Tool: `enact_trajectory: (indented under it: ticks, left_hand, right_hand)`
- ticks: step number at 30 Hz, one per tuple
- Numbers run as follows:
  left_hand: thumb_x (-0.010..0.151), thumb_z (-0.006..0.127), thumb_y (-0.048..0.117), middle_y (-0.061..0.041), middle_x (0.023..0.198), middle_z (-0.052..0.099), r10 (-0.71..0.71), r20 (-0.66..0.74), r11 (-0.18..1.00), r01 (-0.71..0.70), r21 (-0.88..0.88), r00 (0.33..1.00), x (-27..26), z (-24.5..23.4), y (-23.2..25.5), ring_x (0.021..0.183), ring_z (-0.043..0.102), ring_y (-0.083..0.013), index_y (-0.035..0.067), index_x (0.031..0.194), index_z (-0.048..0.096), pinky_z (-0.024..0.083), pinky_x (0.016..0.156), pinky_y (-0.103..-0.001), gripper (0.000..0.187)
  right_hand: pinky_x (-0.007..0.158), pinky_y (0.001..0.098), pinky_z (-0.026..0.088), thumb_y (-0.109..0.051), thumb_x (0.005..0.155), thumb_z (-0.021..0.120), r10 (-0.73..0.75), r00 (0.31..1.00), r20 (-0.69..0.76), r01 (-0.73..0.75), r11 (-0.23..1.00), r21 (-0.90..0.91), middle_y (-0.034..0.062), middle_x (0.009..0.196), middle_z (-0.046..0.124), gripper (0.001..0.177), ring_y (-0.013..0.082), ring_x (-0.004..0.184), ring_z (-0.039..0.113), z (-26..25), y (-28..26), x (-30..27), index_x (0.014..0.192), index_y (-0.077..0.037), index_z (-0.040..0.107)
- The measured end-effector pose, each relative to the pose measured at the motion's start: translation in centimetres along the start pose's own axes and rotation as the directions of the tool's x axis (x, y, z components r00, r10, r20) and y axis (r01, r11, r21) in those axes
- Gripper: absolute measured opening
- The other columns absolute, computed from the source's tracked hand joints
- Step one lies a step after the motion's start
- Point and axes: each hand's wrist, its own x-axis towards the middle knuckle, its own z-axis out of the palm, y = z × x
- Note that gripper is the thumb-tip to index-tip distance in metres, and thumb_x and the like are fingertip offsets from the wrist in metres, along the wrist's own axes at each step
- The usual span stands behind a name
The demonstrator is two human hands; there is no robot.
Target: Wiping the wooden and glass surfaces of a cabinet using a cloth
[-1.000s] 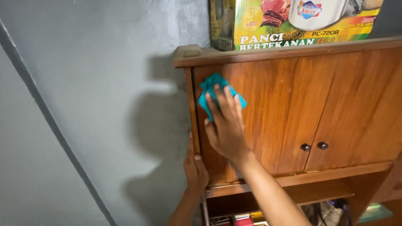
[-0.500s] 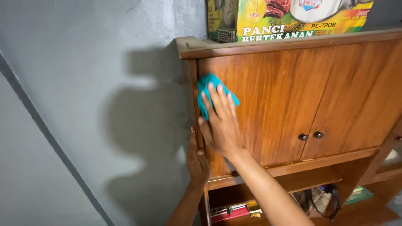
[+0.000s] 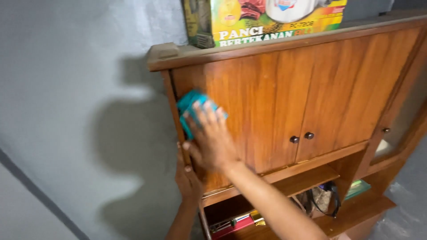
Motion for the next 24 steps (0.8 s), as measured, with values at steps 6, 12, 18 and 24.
enact_trajectory:
  ticks: [6, 12, 18, 24]
  left_hand:
    - [0.109, 0.024, 0.055, 0.003, 0.07, 0.057, -0.115, 0.066, 0.993, 0.115, 0.003, 0.991, -0.8, -0.6, -0.5, 0.049, 0.021, -0.0044, 0.006, 0.164, 0.026, 0.024, 0.047, -0.029, 0.074]
    - [0.111, 0.021, 0.052, 0.005, 0.076, 0.049, -0.109, 0.023, 0.994, 0.108, 0.025, 0.994, -1.4, -0.2, -1.4, 0.06, 0.029, -0.0048, -0.004, 0.162, 0.025, 0.034, 0.061, -0.022, 0.076]
    - [0.112, 0.021, 0.048, 0.002, 0.079, 0.044, -0.092, 0.002, 0.996, 0.092, 0.001, 0.996, -1.9, -0.1, -3.1, 0.071, 0.038, -0.0088, -0.008, 0.16, 0.028, 0.043, 0.076, -0.026, 0.074]
    - [0.113, 0.02, 0.046, 0.011, 0.057, 0.025, -0.059, 0.052, 0.996, 0.063, -0.064, 0.997, -1.5, -0.6, -1.6, 0.052, 0.019, -0.0024, -0.003, 0.159, 0.033, 0.017, 0.046, -0.026, 0.068]
  right_hand:
    - [0.122, 0.0738, 0.014, -0.053, 0.098, 0.061, -0.096, 0.994, 0.048, 0.076, 0.946, 0.317, 0.016, 0.169, 0.027, 0.074, 0.0417, 0.157, 0.02, 1.1, 5.8, -3.5, 0.159, -0.018, 0.038]
    - [0.135, 0.0657, 0.002, -0.052, 0.117, 0.028, 0.393, 0.882, -0.261, -0.303, 0.896, 0.323, 0.0124, 0.177, -0.007, 0.068, 0.0397, 0.166, -0.005, 1.3, 14.6, -2.4, 0.171, -0.018, 0.003]
    - [0.131, 0.0696, 0.001, -0.055, 0.112, 0.029, 0.234, 0.964, -0.131, -0.191, 0.942, 0.276, 0.0283, 0.171, -0.008, 0.077, 0.0528, 0.16, -0.006, 0.5, 13.5, -5.0, 0.168, -0.006, 0.006]
    - [0.132, 0.0647, 0.004, -0.044, 0.114, 0.036, 0.467, 0.869, -0.16, -0.402, 0.858, 0.32, 0.0228, 0.173, -0.006, 0.072, 0.0466, 0.162, -0.006, 2.1, 16.2, -6.1, 0.168, -0.008, 0.006]
